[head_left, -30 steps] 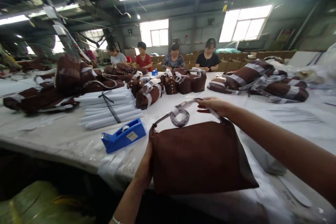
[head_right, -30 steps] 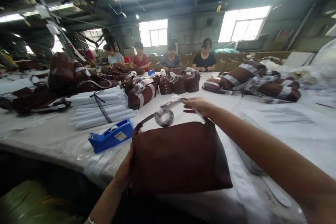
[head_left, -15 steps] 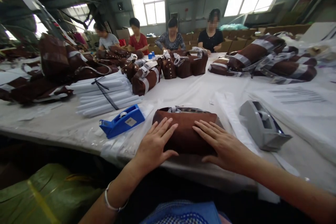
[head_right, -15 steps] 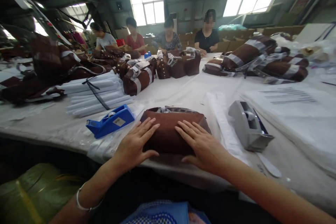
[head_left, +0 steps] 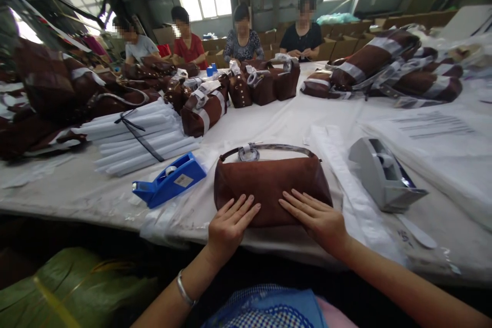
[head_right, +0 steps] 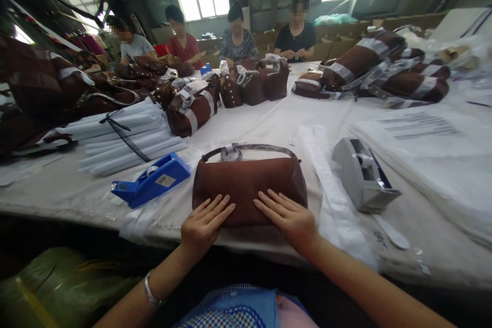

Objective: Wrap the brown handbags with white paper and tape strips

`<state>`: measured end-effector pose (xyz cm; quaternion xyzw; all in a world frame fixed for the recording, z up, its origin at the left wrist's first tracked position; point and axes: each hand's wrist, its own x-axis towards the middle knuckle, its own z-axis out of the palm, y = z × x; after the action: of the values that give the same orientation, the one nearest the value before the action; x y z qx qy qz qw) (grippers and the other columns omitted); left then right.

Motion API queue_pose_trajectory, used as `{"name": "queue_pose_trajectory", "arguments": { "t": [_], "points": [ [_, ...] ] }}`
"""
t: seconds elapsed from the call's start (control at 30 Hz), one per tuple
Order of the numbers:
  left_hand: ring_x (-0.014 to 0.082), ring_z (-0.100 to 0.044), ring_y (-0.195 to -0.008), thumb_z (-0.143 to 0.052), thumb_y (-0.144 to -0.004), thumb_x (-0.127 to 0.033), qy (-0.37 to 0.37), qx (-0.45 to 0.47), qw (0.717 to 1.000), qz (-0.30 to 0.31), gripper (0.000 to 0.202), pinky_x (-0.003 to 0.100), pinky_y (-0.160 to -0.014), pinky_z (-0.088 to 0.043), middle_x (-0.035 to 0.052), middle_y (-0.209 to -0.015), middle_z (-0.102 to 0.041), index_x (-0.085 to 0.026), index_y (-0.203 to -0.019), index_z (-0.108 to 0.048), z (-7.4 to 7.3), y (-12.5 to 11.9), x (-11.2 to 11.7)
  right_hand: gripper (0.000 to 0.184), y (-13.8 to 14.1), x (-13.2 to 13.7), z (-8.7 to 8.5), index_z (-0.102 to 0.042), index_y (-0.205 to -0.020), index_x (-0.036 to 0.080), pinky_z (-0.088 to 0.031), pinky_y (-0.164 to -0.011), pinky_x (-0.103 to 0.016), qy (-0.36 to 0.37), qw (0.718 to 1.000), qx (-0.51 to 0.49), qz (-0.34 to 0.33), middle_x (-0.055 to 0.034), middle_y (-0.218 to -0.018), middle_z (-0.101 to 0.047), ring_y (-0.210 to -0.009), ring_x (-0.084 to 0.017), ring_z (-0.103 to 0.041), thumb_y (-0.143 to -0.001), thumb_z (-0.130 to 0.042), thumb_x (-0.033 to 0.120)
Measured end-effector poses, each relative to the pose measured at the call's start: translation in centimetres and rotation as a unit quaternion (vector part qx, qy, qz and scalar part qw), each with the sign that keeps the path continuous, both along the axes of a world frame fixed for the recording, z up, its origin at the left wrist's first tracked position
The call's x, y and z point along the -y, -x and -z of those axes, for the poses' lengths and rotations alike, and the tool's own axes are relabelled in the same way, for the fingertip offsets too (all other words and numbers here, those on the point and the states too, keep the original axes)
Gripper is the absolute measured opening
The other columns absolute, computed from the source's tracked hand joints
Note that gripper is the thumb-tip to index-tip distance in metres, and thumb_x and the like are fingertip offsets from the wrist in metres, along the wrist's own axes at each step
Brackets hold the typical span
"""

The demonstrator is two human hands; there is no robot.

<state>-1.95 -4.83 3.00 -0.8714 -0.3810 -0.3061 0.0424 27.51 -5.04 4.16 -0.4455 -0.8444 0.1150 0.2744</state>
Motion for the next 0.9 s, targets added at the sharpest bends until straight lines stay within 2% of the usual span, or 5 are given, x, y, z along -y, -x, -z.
{"name": "queue_pose_trajectory", "arguments": {
  "t": [0.13, 0.3, 0.43, 0.63, 0.9],
  "points": [
    [0.0231, -0.051, -0.135, -0.039, -0.096, -0.004, 0.017, -0.009, 1.000, 0.010, 0.062, 0.042, -0.113, -0.041, 0.0021, -0.145, -0.053, -0.034, -0.150, -0.039, -0.1, 0.2, 0.2, 0.053, 0.0, 0.0, 0.8, -0.049, -0.142, 0.043, -0.039, -0.117, -0.049, -0.016, 1.000, -0.005, -0.007, 0.0084, -0.144, -0.052, -0.137, -0.022, -0.047, -0.099, -0.040, 0.014],
    [0.0277, -0.052, -0.134, -0.046, -0.091, -0.003, 0.041, -0.131, 0.991, -0.006, 0.064, 0.042, -0.105, -0.049, 0.0103, -0.151, -0.047, -0.022, -0.152, -0.038, -4.3, -0.9, 0.2, 0.059, 0.1, -0.3, 0.7, -0.047, -0.144, 0.040, -0.045, -0.113, -0.046, -0.087, 0.996, 0.024, -0.006, 0.0059, -0.144, -0.054, -0.135, -0.022, -0.050, -0.095, -0.043, 0.008],
    [0.0333, -0.027, -0.149, -0.054, -0.087, -0.006, 0.044, -0.226, 0.973, 0.026, 0.077, 0.060, -0.115, -0.033, 0.0059, -0.164, -0.021, -0.033, -0.155, -0.028, -6.5, -1.9, -1.6, 0.065, -0.3, -1.1, -1.2, -0.047, -0.147, 0.029, -0.051, -0.107, -0.042, -0.141, 0.985, 0.093, -0.040, -0.0009, -0.145, -0.054, -0.133, -0.024, -0.053, -0.087, -0.049, 0.004],
    [0.0339, -0.023, -0.150, -0.048, -0.086, -0.001, 0.017, -0.239, 0.971, 0.003, 0.085, 0.060, -0.114, -0.035, 0.0038, -0.165, -0.017, -0.038, -0.156, -0.018, -4.7, -1.2, -2.7, 0.073, -1.3, -3.2, -5.1, -0.038, -0.152, 0.029, -0.036, -0.116, -0.053, -0.127, 0.960, 0.203, -0.146, -0.0061, -0.156, -0.041, -0.141, -0.029, -0.042, -0.085, -0.065, 0.021],
    [0.0371, -0.023, -0.149, -0.054, -0.093, -0.010, -0.050, -0.176, 0.983, 0.005, 0.075, 0.065, -0.112, -0.033, 0.0087, -0.163, -0.024, -0.043, -0.154, -0.025, -1.4, -1.5, -2.8, 0.067, -1.5, -4.3, 1.2, -0.032, -0.153, 0.039, -0.024, -0.117, -0.066, -0.189, 0.960, 0.161, -0.129, -0.0004, -0.157, -0.040, -0.151, -0.031, -0.015, -0.095, -0.047, 0.008]
  ]
}}
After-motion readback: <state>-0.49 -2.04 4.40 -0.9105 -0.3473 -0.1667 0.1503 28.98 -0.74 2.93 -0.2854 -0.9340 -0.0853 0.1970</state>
